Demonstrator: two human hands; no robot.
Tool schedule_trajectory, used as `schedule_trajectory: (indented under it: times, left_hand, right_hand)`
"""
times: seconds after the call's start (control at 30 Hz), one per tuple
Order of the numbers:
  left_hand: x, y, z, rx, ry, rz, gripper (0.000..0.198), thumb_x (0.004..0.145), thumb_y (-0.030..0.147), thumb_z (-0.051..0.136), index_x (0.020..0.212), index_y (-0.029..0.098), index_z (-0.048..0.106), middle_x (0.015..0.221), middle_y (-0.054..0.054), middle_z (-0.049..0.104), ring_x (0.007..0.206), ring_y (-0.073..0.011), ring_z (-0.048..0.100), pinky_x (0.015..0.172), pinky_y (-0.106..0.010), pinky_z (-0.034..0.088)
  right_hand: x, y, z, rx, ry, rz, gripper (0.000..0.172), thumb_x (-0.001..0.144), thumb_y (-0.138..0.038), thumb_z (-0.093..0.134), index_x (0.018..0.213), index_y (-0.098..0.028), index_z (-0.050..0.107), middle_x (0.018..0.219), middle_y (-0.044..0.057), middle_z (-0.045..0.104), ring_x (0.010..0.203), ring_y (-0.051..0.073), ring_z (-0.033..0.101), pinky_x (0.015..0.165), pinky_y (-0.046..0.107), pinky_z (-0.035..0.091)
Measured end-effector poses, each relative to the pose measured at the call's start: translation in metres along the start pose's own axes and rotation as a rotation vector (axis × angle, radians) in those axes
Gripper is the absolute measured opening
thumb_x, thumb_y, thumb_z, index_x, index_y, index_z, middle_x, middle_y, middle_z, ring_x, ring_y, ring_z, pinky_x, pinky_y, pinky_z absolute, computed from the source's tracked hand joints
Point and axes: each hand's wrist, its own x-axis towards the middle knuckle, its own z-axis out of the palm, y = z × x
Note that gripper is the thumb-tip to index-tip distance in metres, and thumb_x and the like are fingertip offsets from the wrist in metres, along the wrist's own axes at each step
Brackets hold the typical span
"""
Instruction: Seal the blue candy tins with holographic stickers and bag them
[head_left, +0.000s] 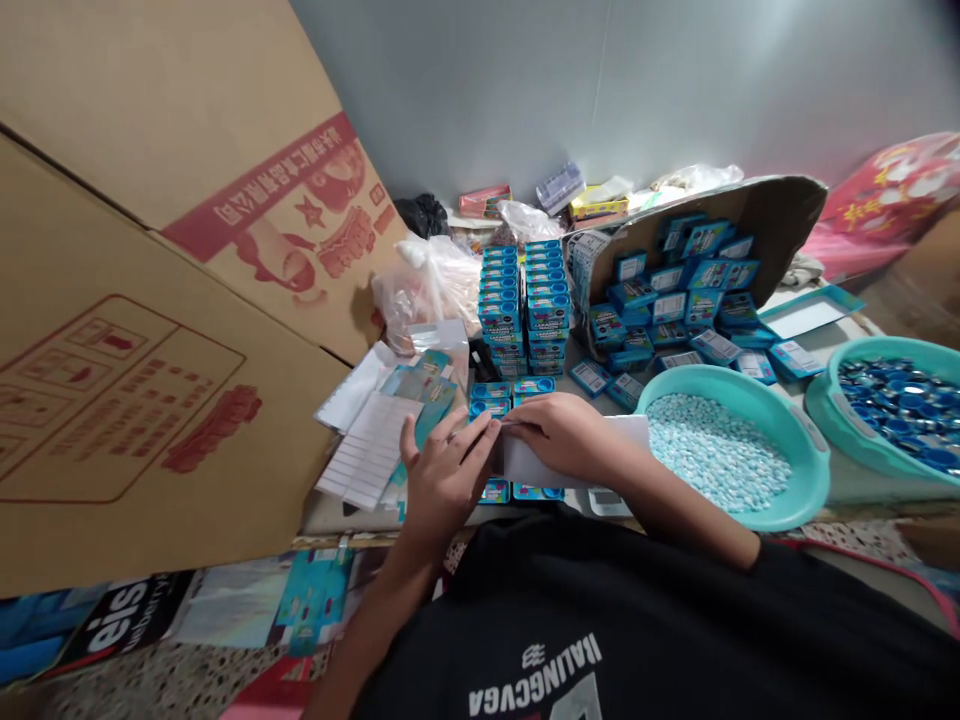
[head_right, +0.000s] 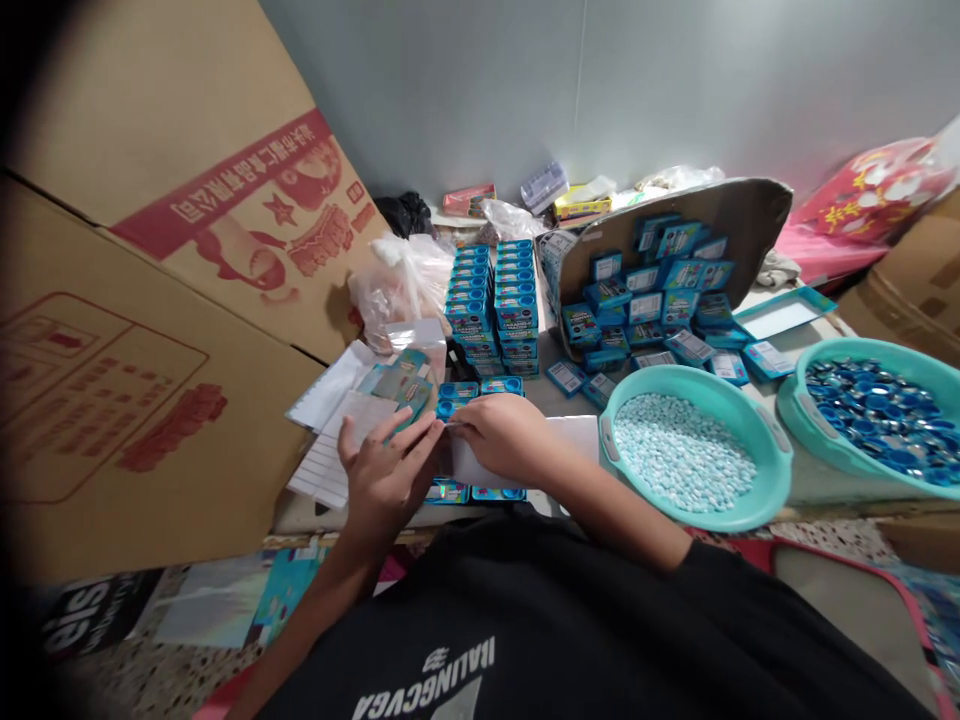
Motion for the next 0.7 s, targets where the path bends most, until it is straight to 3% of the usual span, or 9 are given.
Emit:
schedule_trajectory:
  times: [0.13,0.33,0.53,0.7]
  left_hand:
    - [-0.007,0.006,0.003,0.142,0.081,0.139,0.029,0.083,0.021,0.071,0.111,0.029,0.069,0.11,-0.002,0.075,0.116,-0.0234,0.063,0.121,-0.051,0.008]
    - [-0.004,0.019,-0.002,0.091,0.063,0.089,0.035,0.085,0.018,0.07,0.119,0.016,0.063,0.11,-0.01,0.074,0.113,-0.0238,0.064,0.118,-0.05,0.027]
    - [0.0,0.009,-0.008,0.004,0.026,0.143,0.027,0.086,0.011,0.065,0.112,0.017,0.064,0.105,-0.008,0.075,0.104,-0.0221,0.067,0.113,-0.05,0.036]
    - [-0.009,0.007,-0.011,-0.053,0.03,0.199,0.022,0.084,0.009,0.067,0.104,0.018,0.065,0.107,-0.006,0.075,0.11,-0.0216,0.066,0.115,-0.05,0.034]
  right_hand:
    - [0.0,0.0,-0.003,0.009,0.021,0.012,0.023,0.091,-0.013,0.052,0.09,-0.019,0.074,0.091,0.006,0.075,0.081,0.018,0.064,0.073,0.027,0.04]
    - [-0.003,-0.003,-0.004,-0.05,-0.111,-0.085,0.022,0.093,-0.014,0.053,0.085,-0.016,0.073,0.088,0.007,0.074,0.08,0.017,0.063,0.072,0.025,0.039]
    - [-0.004,-0.002,0.006,-0.032,-0.104,-0.064,0.025,0.095,-0.017,0.051,0.087,-0.018,0.074,0.088,0.006,0.075,0.079,0.016,0.064,0.071,0.026,0.04]
    - [0.002,0.0,0.004,-0.008,-0.104,-0.046,0.021,0.093,-0.016,0.053,0.083,-0.017,0.072,0.087,0.006,0.074,0.079,0.017,0.063,0.071,0.026,0.039]
